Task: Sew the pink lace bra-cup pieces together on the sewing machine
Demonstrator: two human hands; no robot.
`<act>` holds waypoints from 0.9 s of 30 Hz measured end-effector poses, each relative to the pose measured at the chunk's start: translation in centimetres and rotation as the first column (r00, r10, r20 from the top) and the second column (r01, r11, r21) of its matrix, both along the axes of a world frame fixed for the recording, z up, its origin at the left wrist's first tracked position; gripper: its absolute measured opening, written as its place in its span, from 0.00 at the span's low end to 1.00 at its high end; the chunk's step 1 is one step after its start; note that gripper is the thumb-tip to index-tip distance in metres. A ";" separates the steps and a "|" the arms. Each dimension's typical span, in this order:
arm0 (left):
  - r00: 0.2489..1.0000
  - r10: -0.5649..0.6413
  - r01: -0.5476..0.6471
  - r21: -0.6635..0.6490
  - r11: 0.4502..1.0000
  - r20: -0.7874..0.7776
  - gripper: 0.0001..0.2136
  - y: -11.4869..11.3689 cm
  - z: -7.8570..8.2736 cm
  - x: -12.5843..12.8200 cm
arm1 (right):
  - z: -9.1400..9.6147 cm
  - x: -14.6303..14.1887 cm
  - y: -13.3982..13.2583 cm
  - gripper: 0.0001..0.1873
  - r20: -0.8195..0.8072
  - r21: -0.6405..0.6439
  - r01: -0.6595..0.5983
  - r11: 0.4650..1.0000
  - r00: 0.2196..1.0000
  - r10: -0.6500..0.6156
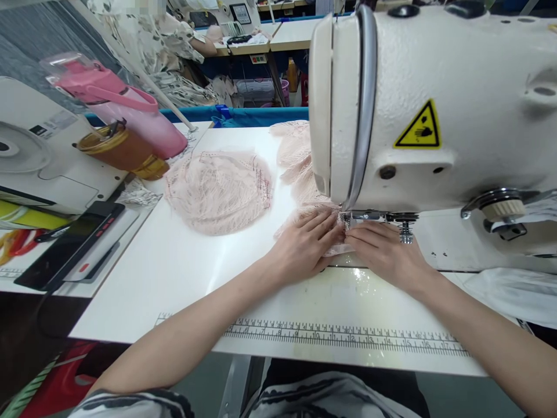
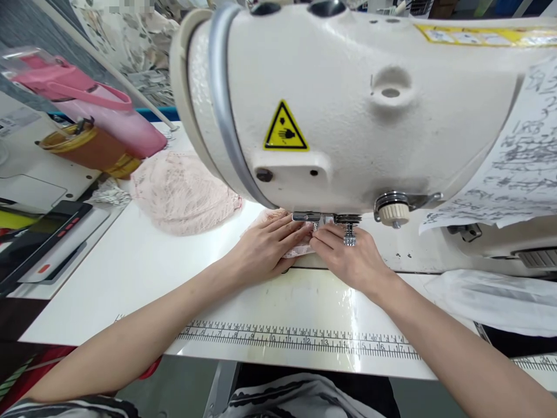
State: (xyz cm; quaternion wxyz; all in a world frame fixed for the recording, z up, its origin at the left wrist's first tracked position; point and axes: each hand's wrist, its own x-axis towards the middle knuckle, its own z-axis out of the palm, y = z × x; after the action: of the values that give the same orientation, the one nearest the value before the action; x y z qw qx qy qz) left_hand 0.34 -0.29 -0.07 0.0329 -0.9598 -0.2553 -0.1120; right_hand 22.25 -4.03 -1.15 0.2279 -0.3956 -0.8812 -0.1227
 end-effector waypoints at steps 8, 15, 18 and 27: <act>0.998 0.045 -0.044 0.028 0.999 -0.045 0.22 -0.3 0.0 0.2 | 0.3 0.3 0.2 0.14 0.024 -0.009 0.031 0.999 0.999 -0.031; 0.997 0.046 -0.042 0.065 0.997 -0.057 0.21 -0.4 -0.1 0.5 | 0.9 0.1 -0.1 0.12 0.060 0.118 0.132 0.984 0.988 -0.140; 0.997 0.053 -0.049 0.082 0.995 -0.047 0.22 -0.3 -0.1 0.6 | 0.9 0.1 0.0 0.11 0.056 0.127 0.125 0.984 0.990 -0.133; 0.989 -0.145 0.138 0.155 0.978 0.036 0.16 -0.4 -0.1 0.1 | 1.0 0.3 0.2 0.11 0.100 0.154 0.072 0.985 0.991 -0.088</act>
State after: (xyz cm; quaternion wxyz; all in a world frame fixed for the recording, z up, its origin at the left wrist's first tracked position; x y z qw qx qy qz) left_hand 0.43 -0.68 -0.17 0.0920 -0.9672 -0.1779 -0.1560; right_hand 22.52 -3.81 -0.12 0.2047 -0.4054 -0.8637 -0.2185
